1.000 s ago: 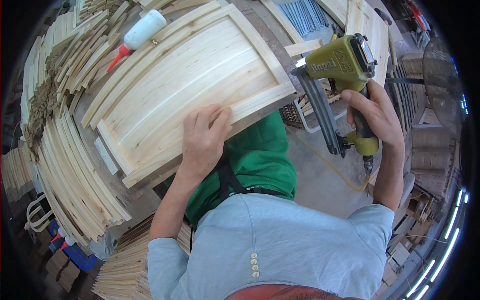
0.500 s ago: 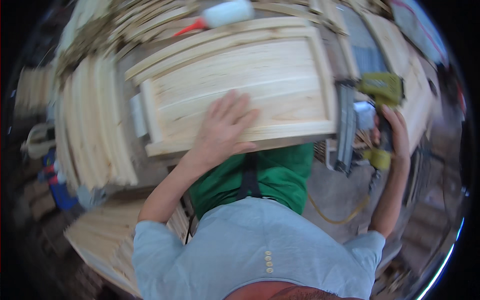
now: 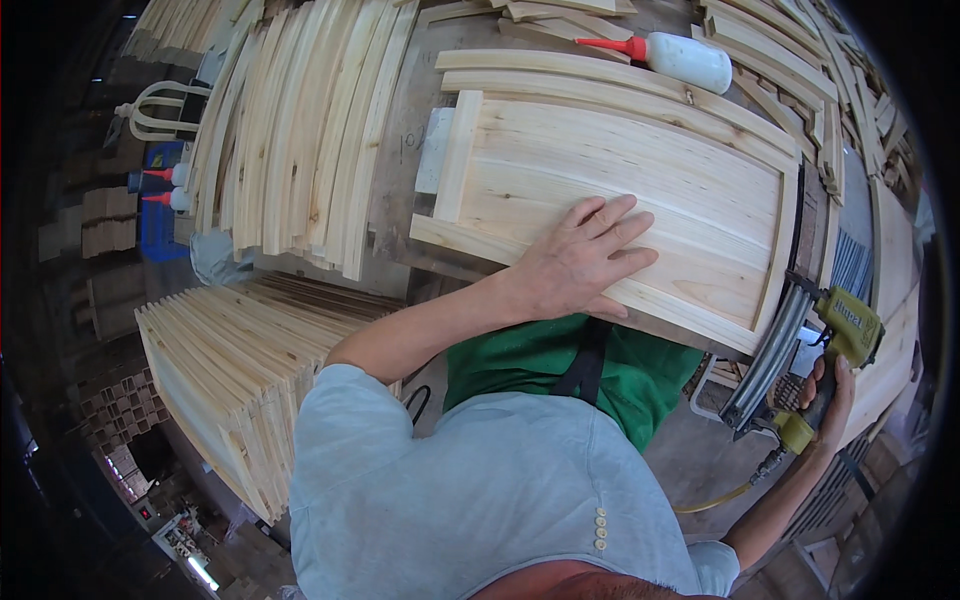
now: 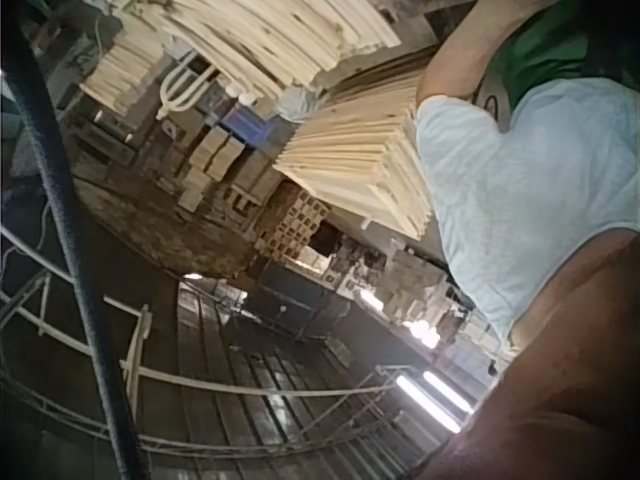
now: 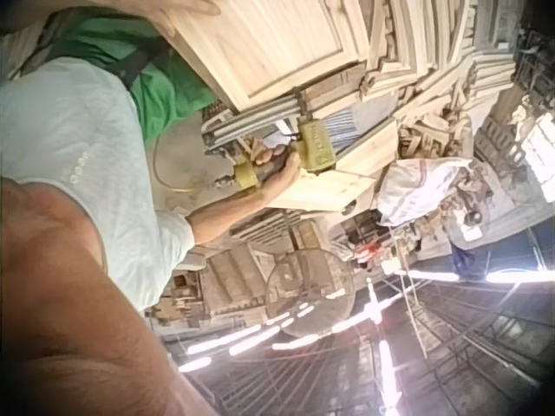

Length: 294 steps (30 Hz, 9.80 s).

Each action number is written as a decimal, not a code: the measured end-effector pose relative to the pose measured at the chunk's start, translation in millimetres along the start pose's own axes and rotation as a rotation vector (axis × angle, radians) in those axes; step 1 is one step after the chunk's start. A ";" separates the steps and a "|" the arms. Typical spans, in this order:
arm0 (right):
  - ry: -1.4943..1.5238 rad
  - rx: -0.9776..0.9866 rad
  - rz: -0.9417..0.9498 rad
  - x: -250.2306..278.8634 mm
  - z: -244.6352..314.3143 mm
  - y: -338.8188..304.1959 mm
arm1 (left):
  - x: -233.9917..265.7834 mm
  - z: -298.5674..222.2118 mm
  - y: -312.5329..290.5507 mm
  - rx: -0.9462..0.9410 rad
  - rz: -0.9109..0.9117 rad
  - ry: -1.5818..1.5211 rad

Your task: Assembling wooden panels by applying glue to the edges and using a pneumatic nail gun to secure wood strips.

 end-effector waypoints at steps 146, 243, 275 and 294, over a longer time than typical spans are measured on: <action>-0.623 -0.006 0.200 -158.9 53.0 -107.7 | 76.6 123.2 -101.0 0.324 -0.160 -0.009; 0.365 1.332 1.136 -625.1 11.3 -327.8 | 264.8 11.9 -440.2 0.977 -0.575 0.045; 0.530 0.620 -0.697 125.3 24.4 -69.9 | -79.8 -176.2 83.3 0.248 0.825 -1.491; -0.644 0.684 -0.655 54.1 20.9 48.8 | 89.5 96.2 -74.7 0.796 -0.860 -1.140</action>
Point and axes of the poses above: each hand's wrist, its own y-axis towards the middle knuckle, its own x-axis out of the back of the hand, z = x × y, the point moved 5 cm from there along y, towards the middle knuckle, and after that the axes turned 11 degrees about x, right-handed, at the moved point
